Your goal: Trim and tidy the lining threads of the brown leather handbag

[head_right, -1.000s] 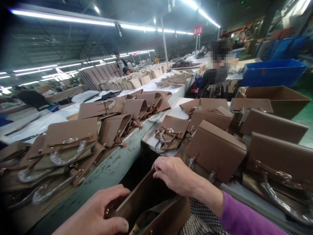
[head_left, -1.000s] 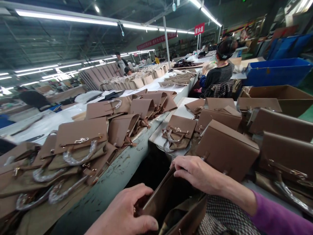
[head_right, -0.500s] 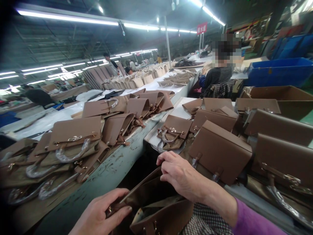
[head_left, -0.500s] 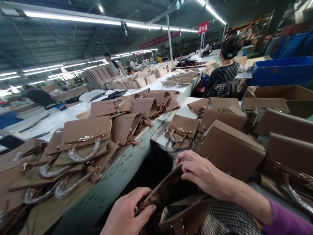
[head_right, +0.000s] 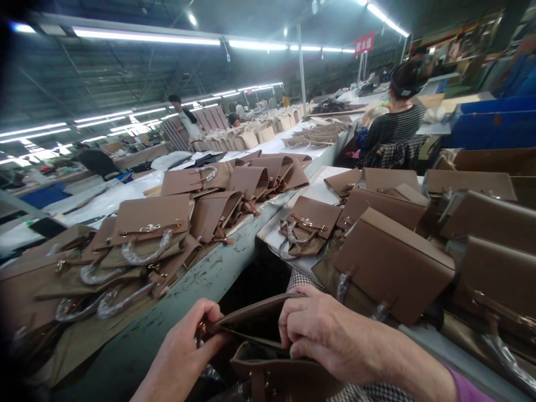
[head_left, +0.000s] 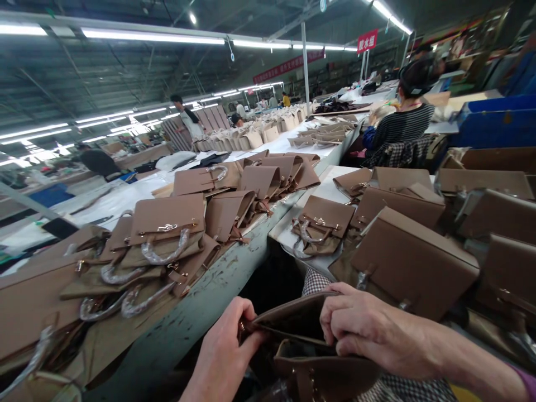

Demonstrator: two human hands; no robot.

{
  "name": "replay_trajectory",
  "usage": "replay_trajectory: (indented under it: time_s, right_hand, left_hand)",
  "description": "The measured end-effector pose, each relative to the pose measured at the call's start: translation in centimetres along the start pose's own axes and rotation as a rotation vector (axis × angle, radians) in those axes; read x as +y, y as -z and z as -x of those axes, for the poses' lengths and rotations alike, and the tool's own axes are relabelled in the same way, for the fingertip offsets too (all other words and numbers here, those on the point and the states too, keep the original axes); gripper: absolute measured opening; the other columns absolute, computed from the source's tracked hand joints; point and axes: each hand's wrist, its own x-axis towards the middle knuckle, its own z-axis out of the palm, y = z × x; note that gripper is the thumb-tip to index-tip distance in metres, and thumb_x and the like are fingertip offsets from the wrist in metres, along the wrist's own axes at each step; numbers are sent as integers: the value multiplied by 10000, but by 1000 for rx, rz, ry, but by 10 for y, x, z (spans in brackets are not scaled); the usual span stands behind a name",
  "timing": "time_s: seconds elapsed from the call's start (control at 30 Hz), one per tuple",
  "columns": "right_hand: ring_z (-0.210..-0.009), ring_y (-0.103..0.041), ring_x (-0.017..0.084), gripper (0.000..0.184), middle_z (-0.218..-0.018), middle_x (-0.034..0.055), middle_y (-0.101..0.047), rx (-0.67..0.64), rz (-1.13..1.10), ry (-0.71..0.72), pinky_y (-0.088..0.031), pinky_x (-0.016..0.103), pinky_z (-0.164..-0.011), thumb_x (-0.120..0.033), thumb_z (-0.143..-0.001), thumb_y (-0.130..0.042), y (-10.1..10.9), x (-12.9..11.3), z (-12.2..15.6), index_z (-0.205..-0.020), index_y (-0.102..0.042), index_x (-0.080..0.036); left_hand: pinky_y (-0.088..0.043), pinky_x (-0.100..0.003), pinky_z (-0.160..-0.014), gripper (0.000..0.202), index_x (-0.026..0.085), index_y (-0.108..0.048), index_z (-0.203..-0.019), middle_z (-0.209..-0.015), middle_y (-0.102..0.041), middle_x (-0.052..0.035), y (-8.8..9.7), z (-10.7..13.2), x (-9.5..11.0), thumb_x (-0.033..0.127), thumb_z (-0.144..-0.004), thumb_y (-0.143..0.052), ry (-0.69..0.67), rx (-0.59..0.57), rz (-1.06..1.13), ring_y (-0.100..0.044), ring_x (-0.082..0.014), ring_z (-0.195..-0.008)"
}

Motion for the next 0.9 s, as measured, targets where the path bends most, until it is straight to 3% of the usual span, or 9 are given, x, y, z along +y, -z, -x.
replay_trajectory:
  time_s: [0.1, 0.2, 0.37, 0.47, 0.6, 0.7, 0.77, 0.83, 0.9]
  right_hand:
    - [-937, -534, 138, 92, -942, -15, -608, 129, 7, -108, -407, 300, -897, -128, -908, -508, -5, 7, -1, -906, -551, -209]
    - [-923, -531, 153, 105, -987, -2, -611, 225, 28, -203, -425, 311, -828, -168, -935, -468, -11, 15, -4, -970, -548, -226]
    - [-859, -526, 184, 136, -915, 28, -620, 281, 131, -281, -425, 342, -779, -249, -961, -431, -15, 24, -7, -909, -549, -205]
    - [-819, -519, 190, 180, -867, 38, -609, 275, 143, -334, -423, 337, -739, -280, -961, -432, -15, 27, -7, -853, -548, -197]
    - [-817, -524, 181, 188, -878, 39, -599, 264, 93, -343, -421, 318, -725, -289, -954, -449, -14, 26, -5, -824, -551, -198]
    - [-815, -525, 173, 164, -870, 28, -592, 272, 74, -351, -413, 309, -724, -274, -943, -468, -13, 24, -5, -815, -539, -200]
    - [-813, -523, 167, 123, -861, 15, -590, 287, 74, -354, -404, 302, -720, -252, -927, -493, -13, 23, -6, -818, -521, -203]
    - [-813, -520, 164, 86, -853, 2, -594, 298, 85, -356, -394, 298, -717, -223, -905, -519, -13, 23, -6, -823, -502, -205]
    - [-816, -518, 164, 70, -856, -6, -605, 292, 94, -359, -388, 295, -714, -223, -883, -553, -12, 23, -6, -841, -499, -208]
  left_hand:
    - [-473, -265, -746, 213, 214, -448, -779, -876, -574, 1, 0, -1, -10, 117, -812, -635, -339, 167, -69, -572, -174, -853]
    - [-443, -347, -916, 129, 185, -545, -814, -921, -591, -43, 4, 1, -11, 80, -852, -608, -652, 299, -211, -566, -206, -986]
    - [-424, -368, -908, 75, 187, -627, -828, -734, -659, 9, 9, 11, -6, 119, -854, -646, -842, 322, -449, -635, -170, -760]
    - [-468, -332, -849, 51, 179, -607, -927, -709, -670, 19, 7, 16, -8, 142, -891, -603, -789, 303, -386, -627, -136, -640]
    - [-502, -229, -624, 67, 195, -578, -959, -668, -577, 28, 7, 13, -7, 248, -924, -556, -486, 318, -200, -598, -128, -599]
    - [-526, -265, -693, 168, 211, -579, -989, -849, -616, -10, 9, 3, -2, 298, -859, -640, -354, 345, -143, -629, -165, -724]
    - [-539, -241, -719, 238, 242, -587, -1039, -977, -653, -5, 8, -4, 1, 274, -823, -682, -283, 221, -70, -655, -167, -807]
    - [-536, -187, -688, 196, 276, -611, -1017, -920, -683, 41, 3, -10, 2, 246, -834, -675, -241, 76, 9, -670, -137, -782]
    - [-529, -163, -699, 138, 288, -633, -997, -864, -692, 60, -4, -13, 0, 250, -866, -646, -283, 52, 57, -676, -122, -777]
